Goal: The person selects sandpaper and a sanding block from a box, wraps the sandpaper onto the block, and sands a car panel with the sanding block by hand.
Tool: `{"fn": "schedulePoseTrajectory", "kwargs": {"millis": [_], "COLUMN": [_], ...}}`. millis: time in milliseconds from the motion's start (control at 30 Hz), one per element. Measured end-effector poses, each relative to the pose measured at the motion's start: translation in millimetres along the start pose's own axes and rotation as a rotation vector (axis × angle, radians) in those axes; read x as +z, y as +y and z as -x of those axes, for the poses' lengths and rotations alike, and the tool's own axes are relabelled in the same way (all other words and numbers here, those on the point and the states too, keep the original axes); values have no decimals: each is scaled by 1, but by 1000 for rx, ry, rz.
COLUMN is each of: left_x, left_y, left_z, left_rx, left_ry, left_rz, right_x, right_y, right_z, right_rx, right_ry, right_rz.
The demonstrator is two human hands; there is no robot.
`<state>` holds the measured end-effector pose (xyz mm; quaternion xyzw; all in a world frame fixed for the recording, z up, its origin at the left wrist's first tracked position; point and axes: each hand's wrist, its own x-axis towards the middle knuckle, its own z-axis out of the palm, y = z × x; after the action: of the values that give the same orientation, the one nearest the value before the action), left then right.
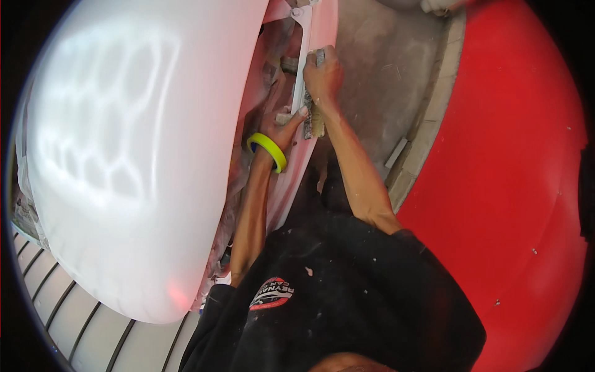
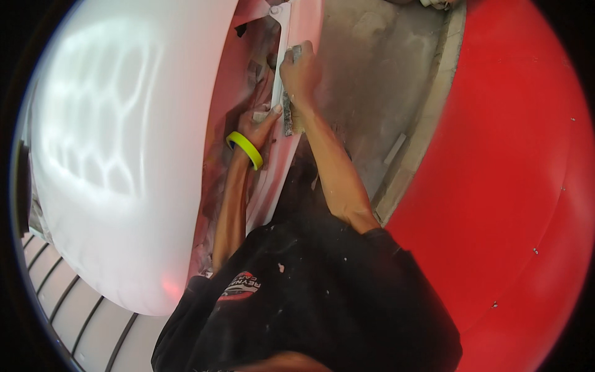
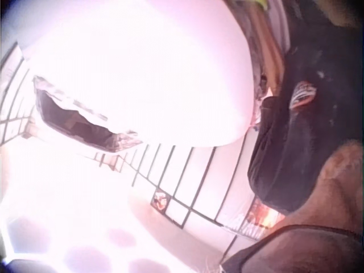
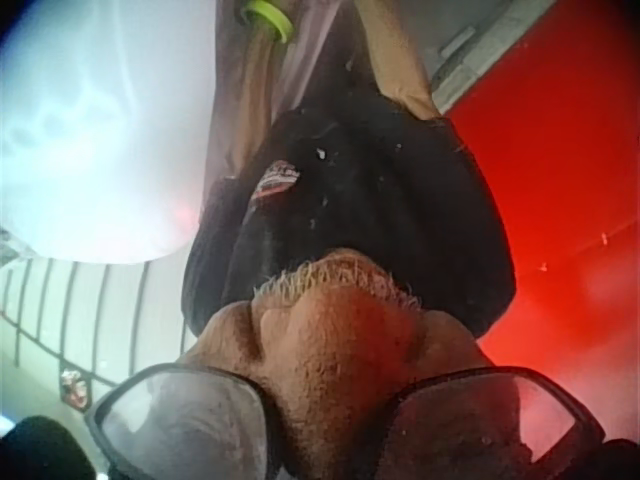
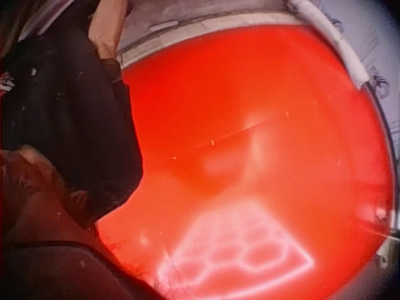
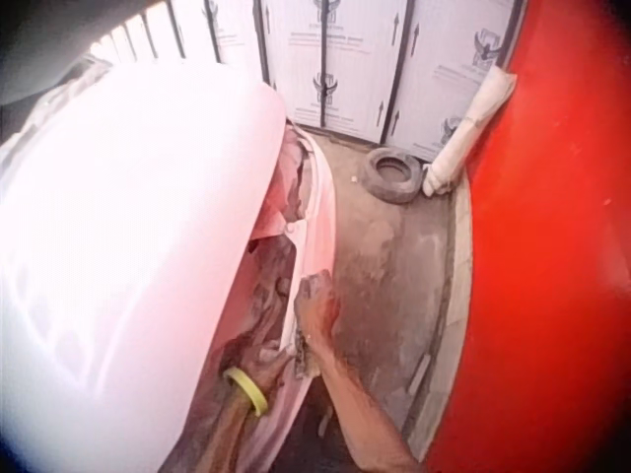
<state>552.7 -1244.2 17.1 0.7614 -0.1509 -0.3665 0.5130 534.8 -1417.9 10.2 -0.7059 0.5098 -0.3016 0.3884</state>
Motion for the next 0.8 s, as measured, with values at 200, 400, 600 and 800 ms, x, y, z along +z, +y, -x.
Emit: {"fn": "schedulePoseTrajectory", "kwargs": {"millis": [200,400,600,800], "left_x": [-10,-3,-13,-4], "left_y": [6,22,13,23], "left_z": [-12,-2,-2,0], "left_rx": [69,133,-88,20], "left_ry": [-129,-124,-173,-118], "left_rz": [-15,14,-5,-84], "right_x": [9,10,14,9], "right_y": [49,22,37,28], "right_z": [61,6,49,8], "right_rx": [-150,-35,-112,-55], "right_ry": [70,75,54,80], "right_rz": [62,-32,65,-4]}}
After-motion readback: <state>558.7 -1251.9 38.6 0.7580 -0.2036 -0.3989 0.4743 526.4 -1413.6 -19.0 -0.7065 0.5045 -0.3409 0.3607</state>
